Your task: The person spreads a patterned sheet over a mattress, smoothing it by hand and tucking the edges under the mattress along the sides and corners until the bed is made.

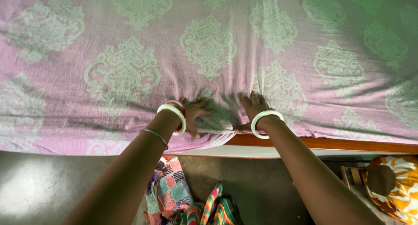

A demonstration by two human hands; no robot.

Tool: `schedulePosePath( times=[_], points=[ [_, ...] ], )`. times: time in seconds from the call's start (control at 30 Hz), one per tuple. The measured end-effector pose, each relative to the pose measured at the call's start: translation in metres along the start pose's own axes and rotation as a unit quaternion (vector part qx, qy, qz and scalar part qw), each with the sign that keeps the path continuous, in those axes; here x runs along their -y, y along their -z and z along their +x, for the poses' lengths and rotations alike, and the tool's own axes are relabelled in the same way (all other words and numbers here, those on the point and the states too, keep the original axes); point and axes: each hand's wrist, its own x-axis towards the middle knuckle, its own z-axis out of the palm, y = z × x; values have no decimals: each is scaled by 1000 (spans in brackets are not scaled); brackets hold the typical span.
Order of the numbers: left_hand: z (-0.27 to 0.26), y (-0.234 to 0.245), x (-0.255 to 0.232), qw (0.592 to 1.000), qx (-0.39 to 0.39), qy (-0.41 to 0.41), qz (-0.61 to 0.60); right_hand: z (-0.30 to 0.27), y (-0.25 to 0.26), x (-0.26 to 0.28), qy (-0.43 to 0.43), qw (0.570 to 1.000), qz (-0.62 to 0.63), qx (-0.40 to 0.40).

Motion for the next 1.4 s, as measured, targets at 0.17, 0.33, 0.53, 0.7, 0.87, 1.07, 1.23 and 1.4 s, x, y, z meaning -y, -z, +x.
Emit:
schedulePosePath(
  times=[0.17, 0.33, 0.53, 0.7, 0.87, 1.07, 1.23, 1.4],
  points=[
    [7, -29, 11, 994, -77, -37, -65, 5, 2, 1, 17, 999, -47, -21],
    [-7, -5, 0, 1000, -4, 2, 10, 23, -3, -6, 55, 993, -104, 21],
    [-21, 15, 13, 997, 30, 66, 11, 22, -1, -12, 64, 997, -40, 8],
    [-20, 15, 19, 995, 31, 88, 17, 15, 1, -6, 45, 998, -49, 5],
    [-22, 2, 10, 995, 24, 96, 19, 17, 3, -3, 78, 992, -98, -16],
    [-21, -4, 3, 996, 17, 87, 7, 16, 12, 4, 119, 976, -181, 1],
    [-16, 3, -1, 998, 12, 67, -2, 19, 12, 7, 245, 951, -185, -27],
    [-13, 2, -3, 999, 11, 51, -15, 25, 3, 5, 256, 950, -174, -33]
  ],
)
